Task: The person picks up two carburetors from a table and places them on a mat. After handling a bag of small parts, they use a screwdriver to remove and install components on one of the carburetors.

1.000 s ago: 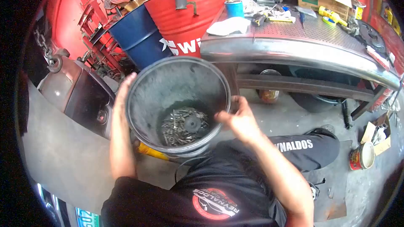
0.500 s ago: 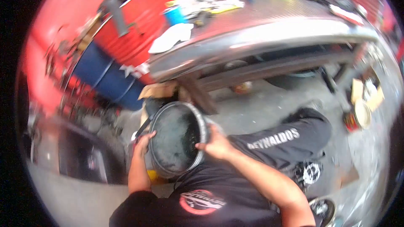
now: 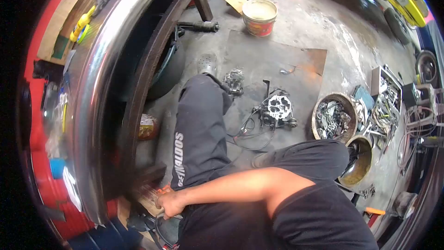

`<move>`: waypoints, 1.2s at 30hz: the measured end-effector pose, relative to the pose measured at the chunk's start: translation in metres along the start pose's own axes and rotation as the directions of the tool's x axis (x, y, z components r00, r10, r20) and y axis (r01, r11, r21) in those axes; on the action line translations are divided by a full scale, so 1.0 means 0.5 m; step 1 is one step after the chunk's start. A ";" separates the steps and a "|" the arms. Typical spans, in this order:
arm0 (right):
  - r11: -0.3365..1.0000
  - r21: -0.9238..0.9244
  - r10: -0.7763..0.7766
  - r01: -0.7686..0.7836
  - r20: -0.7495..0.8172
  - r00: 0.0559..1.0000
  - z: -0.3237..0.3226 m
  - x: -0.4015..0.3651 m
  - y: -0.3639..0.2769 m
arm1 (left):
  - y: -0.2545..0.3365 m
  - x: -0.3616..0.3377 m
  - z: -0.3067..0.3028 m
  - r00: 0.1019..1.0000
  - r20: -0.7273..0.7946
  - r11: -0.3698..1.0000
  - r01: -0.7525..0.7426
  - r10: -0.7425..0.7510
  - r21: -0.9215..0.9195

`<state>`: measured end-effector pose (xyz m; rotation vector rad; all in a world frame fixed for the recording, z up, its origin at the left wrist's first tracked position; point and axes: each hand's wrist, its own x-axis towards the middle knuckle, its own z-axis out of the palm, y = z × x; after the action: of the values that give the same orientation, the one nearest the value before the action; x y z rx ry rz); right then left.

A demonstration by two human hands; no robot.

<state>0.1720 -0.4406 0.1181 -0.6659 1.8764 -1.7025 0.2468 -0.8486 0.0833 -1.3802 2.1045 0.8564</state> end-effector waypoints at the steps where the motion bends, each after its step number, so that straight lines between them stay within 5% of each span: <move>1: 0.997 0.079 -0.017 0.023 -0.079 0.997 -0.021 -0.021 -0.009 | 0.029 -0.006 -0.014 0.999 0.029 0.996 0.018 -0.021 0.084; 5: 0.837 0.545 0.116 0.045 -0.256 0.960 -0.119 -0.113 -0.021 | 0.179 -0.036 -0.076 0.982 0.160 0.884 0.014 -0.100 0.468; 7: 0.864 0.495 0.188 0.087 -0.478 0.858 -0.160 -0.174 -0.025 | 0.283 -0.065 -0.086 0.952 0.266 0.766 -0.059 -0.149 0.640; 9: 0.698 0.649 0.202 0.302 -0.584 0.786 -0.165 -0.194 0.009 | 0.399 -0.098 -0.041 0.890 0.408 0.658 -0.183 -0.206 0.731; 11: 0.712 0.643 0.261 0.283 -0.616 0.743 -0.187 -0.238 0.005 | 0.502 -0.164 0.071 0.808 0.523 0.587 -0.291 -0.272 0.755; 12: 0.724 0.629 0.297 0.283 -0.654 0.696 -0.188 -0.258 0.012 | 0.522 -0.201 0.131 0.785 0.583 0.566 -0.388 -0.211 0.728; 14: 0.713 0.618 0.352 0.330 -0.723 0.594 -0.186 -0.287 0.020 | 0.553 -0.283 0.243 0.605 0.789 0.163 -0.793 0.108 0.587; 15: 0.690 0.618 0.377 0.375 -0.751 0.543 -0.180 -0.307 0.017 | 0.574 -0.307 0.259 0.658 0.747 0.139 -0.752 0.093 0.645; 16: 0.682 0.642 0.521 0.351 -0.763 0.382 -0.178 -0.367 0.011 | 0.586 -0.318 0.306 0.438 0.838 0.087 -0.896 0.327 0.434; 17: 0.739 0.606 0.511 0.296 -0.790 0.339 -0.174 -0.371 0.011 | 0.619 -0.336 0.332 0.367 0.799 0.041 -0.917 0.477 0.396; 18: 0.705 0.652 0.642 0.280 -0.754 0.137 -0.167 -0.425 0.032 | 0.663 -0.382 0.361 0.280 0.740 -0.010 -0.932 0.612 0.362; 19: 0.745 0.622 0.641 0.242 -0.767 -0.002 -0.156 -0.448 0.068 | 0.710 -0.432 0.392 -0.007 0.661 -0.167 -0.970 0.750 0.179; 20: 0.743 0.616 0.651 0.263 -0.756 -0.067 -0.159 -0.477 0.064 | 0.760 -0.458 0.417 -0.003 0.549 -0.075 -0.991 0.836 0.108; 23: 0.765 0.639 0.639 0.084 -0.737 -0.221 -0.172 -0.530 0.078 | 0.854 -0.653 0.492 -0.363 0.282 -0.358 -0.931 0.888 -0.073; 24: 0.755 0.646 0.649 0.114 -0.710 -0.274 -0.172 -0.530 0.105 | 0.868 -0.706 0.520 -0.417 0.260 -0.399 -0.909 0.871 -0.121; 27: 0.741 0.662 0.573 -0.111 -0.710 -0.409 -0.156 -0.496 0.257 | 0.888 -0.843 0.631 -0.534 0.310 -0.488 -0.845 0.786 -0.218; 29: 0.417 0.850 0.833 -0.322 -0.499 -0.240 -0.170 -0.459 0.337 | 0.911 -0.925 0.779 -0.637 0.459 -0.559 -0.769 0.619 -0.312; 31: 0.153 0.915 0.983 -0.372 -0.181 -0.041 -0.154 -0.439 0.418 | 0.925 -0.962 0.895 -0.686 0.464 -0.618 -0.720 0.561 -0.316; 33: 0.214 0.842 0.973 -0.495 -0.227 0.034 -0.061 -0.382 0.572 | 0.940 -0.980 0.972 -0.661 0.536 -0.664 -0.712 0.525 -0.228; 34: 0.097 0.879 0.986 -0.467 -0.149 -0.075 0.011 -0.366 0.639 | 0.962 -0.950 1.003 -0.749 0.515 -0.742 -0.608 0.417 -0.283; 35: 0.050 0.813 0.994 -0.581 -0.099 -0.053 0.039 -0.360 0.710 | 0.981 -0.929 1.016 -0.776 0.521 -0.795 -0.545 0.357 -0.266; 36: -0.110 0.978 0.973 -0.179 0.069 -0.220 0.022 -0.372 0.723 | 0.999 -0.928 1.028 -0.734 0.581 -0.803 -0.556 0.353 -0.214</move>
<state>0.3126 -0.2925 -0.2336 1.9317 0.9018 -1.4424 -0.0132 -0.0395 0.1652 2.1198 2.0909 0.5677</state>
